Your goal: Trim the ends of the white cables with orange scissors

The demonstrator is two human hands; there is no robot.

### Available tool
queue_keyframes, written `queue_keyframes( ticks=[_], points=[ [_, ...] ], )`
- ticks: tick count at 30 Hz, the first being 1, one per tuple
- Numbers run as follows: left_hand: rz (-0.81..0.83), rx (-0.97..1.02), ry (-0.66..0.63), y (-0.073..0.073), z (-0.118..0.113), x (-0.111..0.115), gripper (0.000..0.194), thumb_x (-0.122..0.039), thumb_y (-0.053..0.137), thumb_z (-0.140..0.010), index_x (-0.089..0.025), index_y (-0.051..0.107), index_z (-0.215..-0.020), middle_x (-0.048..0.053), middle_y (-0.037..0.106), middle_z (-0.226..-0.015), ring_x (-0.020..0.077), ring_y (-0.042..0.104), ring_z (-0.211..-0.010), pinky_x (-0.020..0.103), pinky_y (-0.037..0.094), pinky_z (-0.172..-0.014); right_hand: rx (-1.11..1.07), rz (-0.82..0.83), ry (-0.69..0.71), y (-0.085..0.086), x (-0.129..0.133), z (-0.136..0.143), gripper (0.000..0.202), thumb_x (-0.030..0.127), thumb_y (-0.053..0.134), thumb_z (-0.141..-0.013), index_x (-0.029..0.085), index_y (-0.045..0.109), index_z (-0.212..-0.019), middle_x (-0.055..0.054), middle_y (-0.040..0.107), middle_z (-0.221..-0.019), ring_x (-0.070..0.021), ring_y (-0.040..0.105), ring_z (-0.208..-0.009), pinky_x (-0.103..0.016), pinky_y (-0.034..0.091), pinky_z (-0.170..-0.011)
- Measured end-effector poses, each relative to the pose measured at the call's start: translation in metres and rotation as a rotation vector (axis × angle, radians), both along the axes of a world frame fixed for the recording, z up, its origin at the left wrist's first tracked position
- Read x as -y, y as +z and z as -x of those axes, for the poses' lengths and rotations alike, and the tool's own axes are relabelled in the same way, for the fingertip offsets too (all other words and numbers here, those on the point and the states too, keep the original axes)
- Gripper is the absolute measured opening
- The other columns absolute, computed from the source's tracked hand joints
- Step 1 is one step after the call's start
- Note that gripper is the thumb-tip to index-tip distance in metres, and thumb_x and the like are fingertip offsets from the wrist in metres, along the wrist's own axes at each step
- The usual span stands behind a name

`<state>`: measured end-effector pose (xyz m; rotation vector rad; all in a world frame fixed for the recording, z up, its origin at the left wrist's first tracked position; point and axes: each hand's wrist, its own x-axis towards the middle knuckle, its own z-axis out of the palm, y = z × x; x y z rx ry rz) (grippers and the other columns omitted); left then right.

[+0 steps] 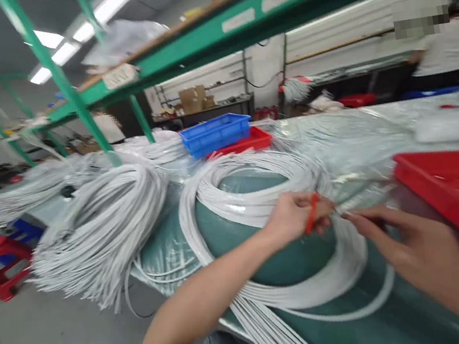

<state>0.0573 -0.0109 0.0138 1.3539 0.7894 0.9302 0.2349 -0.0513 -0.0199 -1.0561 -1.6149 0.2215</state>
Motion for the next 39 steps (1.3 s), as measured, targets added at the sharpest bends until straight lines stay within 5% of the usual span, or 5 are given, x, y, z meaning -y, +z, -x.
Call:
queue_keyframes(
  ticks=[5,13,18,23,39],
  points=[
    [-0.066,0.029,-0.036,0.0,-0.003,0.002,0.027,-0.037,0.07,-0.076,-0.01,0.066,-0.079,-0.002,0.056,-0.053,0.0061,0.049,-0.042,0.018,0.036,-0.042,0.038,0.083,0.025,0.014,0.009,0.011,0.016,0.029,0.06,-0.087,0.02,0.067,-0.076,-0.003,0.063,-0.068,-0.0171,0.053,-0.061,-0.031,0.044,-0.059],
    [-0.15,-0.072,-0.052,-0.001,-0.002,0.001,0.026,-0.039,0.066,-0.078,-0.013,0.064,-0.075,-0.003,0.056,-0.054,0.0074,0.049,-0.043,0.021,0.04,-0.046,-0.032,0.157,0.065,0.016,0.008,0.011,0.018,0.03,0.06,-0.089,0.018,0.066,-0.076,-0.002,0.059,-0.068,-0.0144,0.048,-0.062,-0.028,0.04,-0.06],
    [-0.313,-0.316,0.044,-0.009,0.004,-0.01,0.019,-0.029,0.063,-0.074,-0.014,0.056,-0.065,-0.003,0.051,-0.056,0.0077,0.045,-0.05,0.02,0.033,-0.048,-0.408,0.311,0.251,0.014,-0.002,0.004,0.019,0.037,0.061,-0.088,0.019,0.066,-0.083,0.004,0.044,-0.058,-0.0108,0.041,-0.052,-0.026,0.032,-0.051],
    [-0.378,-0.387,-0.08,-0.01,0.005,-0.005,0.014,-0.027,0.058,-0.074,-0.015,0.055,-0.066,-0.003,0.05,-0.058,0.0085,0.042,-0.052,0.021,0.03,-0.048,-0.618,0.403,0.36,0.014,-0.004,0.003,0.021,0.039,0.066,-0.084,0.018,0.066,-0.08,0.006,0.035,-0.056,-0.0084,0.031,-0.047,-0.025,0.024,-0.046],
    [-0.537,-0.556,-0.096,-0.01,0.007,-0.003,0.016,-0.023,0.053,-0.072,-0.015,0.054,-0.058,-0.003,0.045,-0.053,0.0088,0.037,-0.051,0.022,0.026,-0.048,-0.568,0.432,0.382,0.01,-0.003,0.005,0.023,0.039,0.067,-0.082,0.018,0.062,-0.075,0.008,0.027,-0.054,-0.0063,0.021,-0.045,-0.024,0.017,-0.043]
  ],
)
